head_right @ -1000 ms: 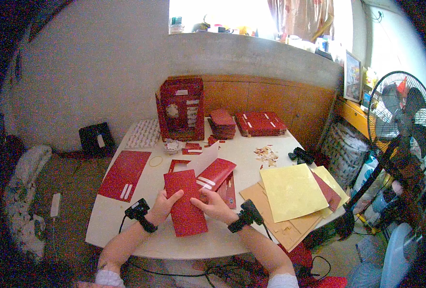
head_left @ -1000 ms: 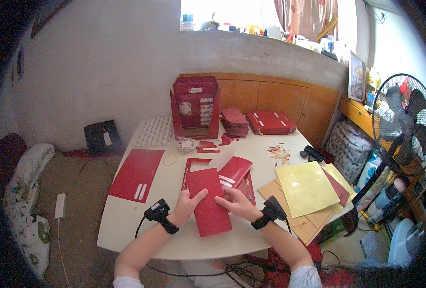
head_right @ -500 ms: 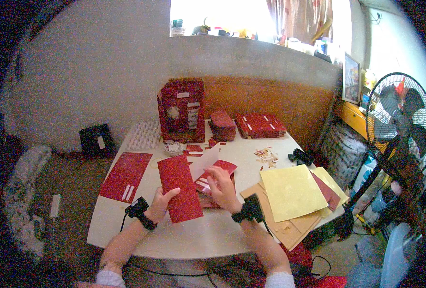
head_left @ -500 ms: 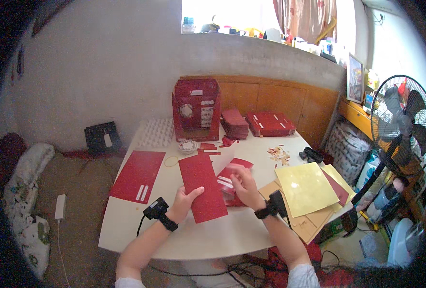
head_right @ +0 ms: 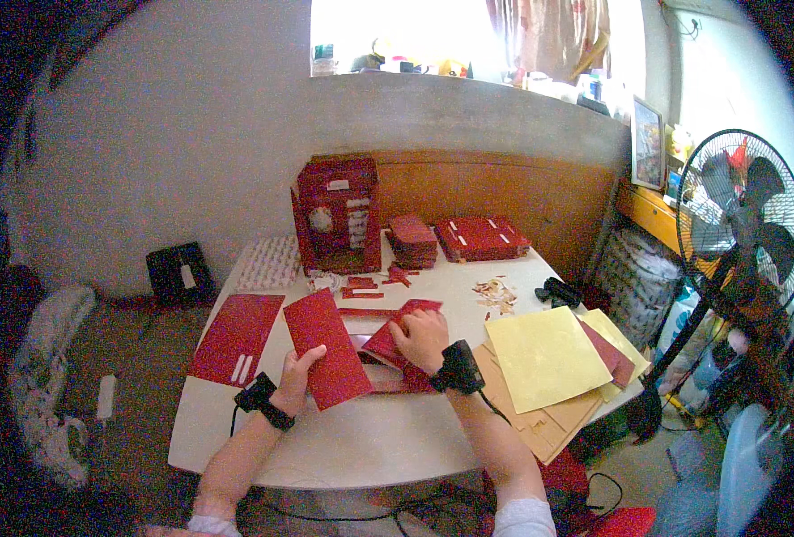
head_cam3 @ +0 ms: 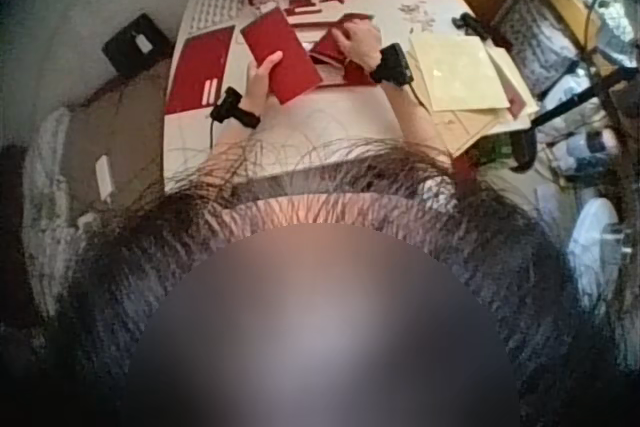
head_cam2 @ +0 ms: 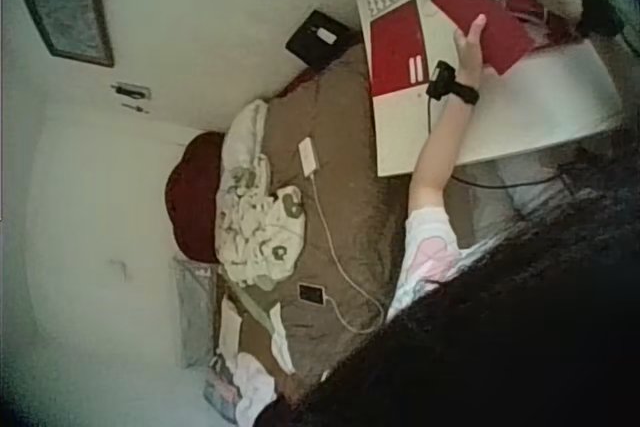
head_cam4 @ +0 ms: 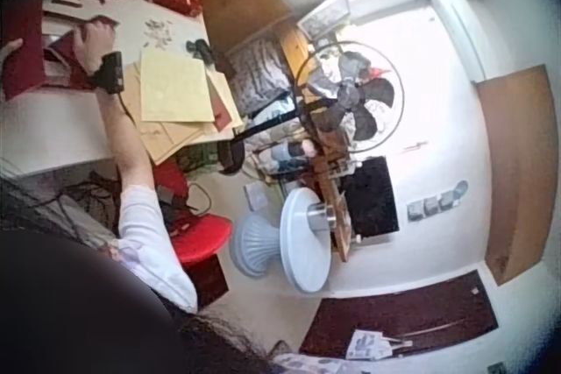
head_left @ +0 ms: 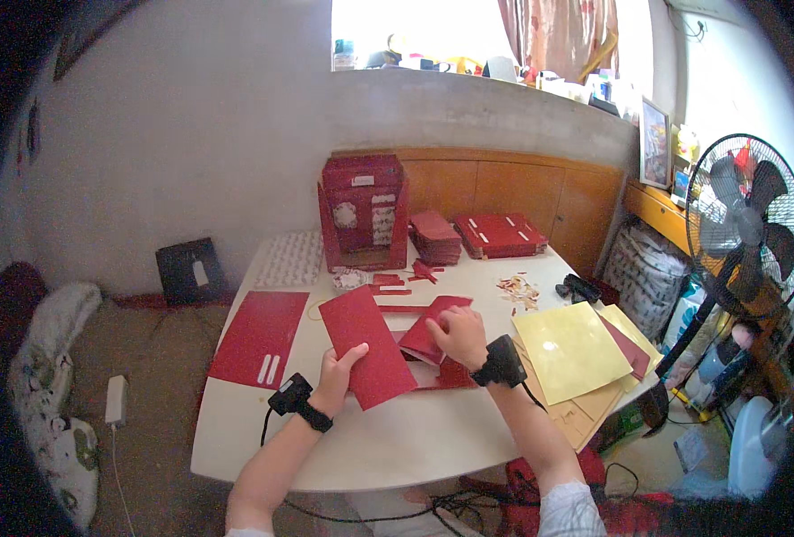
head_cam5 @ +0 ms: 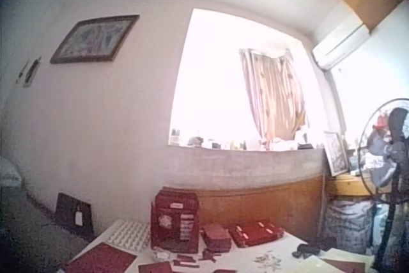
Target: The recorder is folding and assembling paper money wallets/envelopes.
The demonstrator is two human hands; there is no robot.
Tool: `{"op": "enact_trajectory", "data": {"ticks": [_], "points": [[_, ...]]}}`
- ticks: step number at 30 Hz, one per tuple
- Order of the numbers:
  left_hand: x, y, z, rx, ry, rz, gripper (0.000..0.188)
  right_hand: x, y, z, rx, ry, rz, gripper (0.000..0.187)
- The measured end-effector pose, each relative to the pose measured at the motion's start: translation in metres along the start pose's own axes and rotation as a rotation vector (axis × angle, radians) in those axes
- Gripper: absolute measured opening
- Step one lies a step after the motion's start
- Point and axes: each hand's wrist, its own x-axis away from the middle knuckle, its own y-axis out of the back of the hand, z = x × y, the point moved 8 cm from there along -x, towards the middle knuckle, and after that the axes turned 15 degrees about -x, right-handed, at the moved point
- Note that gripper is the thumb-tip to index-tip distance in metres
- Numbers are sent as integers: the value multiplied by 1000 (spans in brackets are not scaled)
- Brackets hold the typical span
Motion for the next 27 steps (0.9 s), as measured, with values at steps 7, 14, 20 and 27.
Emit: {"op": "enact_trajectory", "data": {"ticks": [7,14,20,27], "points": [[3,-7,4,-41,39,44,24,34,-4,-63,277,-388,39,52],[4,-16,3,-25,43,116,24,34,-10,-72,-2,-402,87,64],[3,-21,10,83,81,180,26,35,-9,-57,23,-271,21,55],[14,-34,18,-58,262,349,32,33,-20,-19,176,-176,230,40]]}}
